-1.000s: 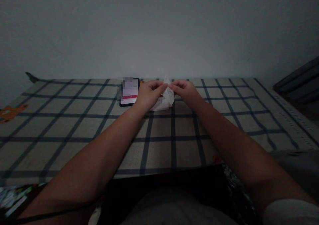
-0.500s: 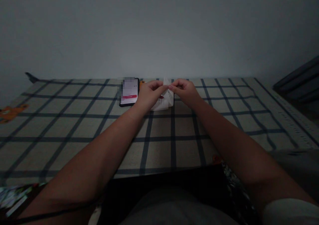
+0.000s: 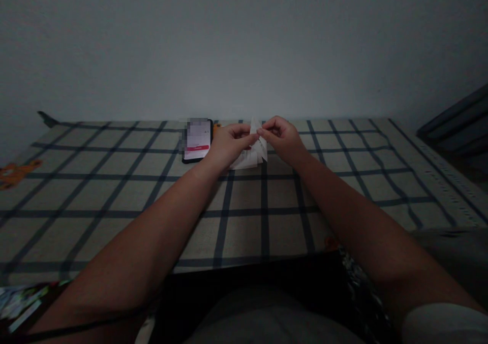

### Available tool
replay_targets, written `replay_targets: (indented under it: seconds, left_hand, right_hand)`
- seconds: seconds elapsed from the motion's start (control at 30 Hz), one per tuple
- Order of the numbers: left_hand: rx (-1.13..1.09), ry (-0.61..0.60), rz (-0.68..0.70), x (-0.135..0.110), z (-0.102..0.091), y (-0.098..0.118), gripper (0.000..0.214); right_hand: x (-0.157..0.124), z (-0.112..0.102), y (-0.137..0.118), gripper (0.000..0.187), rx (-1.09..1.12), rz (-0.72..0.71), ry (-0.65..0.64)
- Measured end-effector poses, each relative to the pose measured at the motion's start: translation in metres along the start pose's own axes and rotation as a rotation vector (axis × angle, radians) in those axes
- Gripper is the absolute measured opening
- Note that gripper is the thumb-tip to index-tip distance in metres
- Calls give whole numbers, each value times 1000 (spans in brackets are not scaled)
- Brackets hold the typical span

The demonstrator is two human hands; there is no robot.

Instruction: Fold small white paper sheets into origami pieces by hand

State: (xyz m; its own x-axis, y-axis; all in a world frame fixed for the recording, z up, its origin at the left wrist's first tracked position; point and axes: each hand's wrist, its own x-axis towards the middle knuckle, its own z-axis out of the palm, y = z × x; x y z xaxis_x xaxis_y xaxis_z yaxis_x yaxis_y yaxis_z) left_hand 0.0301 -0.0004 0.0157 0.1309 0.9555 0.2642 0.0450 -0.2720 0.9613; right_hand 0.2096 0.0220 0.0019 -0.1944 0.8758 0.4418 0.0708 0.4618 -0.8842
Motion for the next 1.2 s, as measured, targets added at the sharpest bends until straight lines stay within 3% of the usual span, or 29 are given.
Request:
replay_targets:
  seconds: [0.37,0.6,0.83,1.07,1.2]
  left_hand:
    - [46,110,106,3,-3,-4,24]
    - [-63,19,2,5,-6,-6,34]
    - [-33,29,-50,5,-6,-6,34]
    - [93,19,-59,2,-3,-1,22]
    - [174,50,-19,4,-6,-4,22]
  right_hand:
    - [3,0,3,52,215,216,-87]
    - [3,-8,5,45,174,171,-133]
    - [3,-8,-1,41,105,129,-127]
    - [3,-8,1,36,66,97,-98]
    - [4,-7,5,42,86,151,-85]
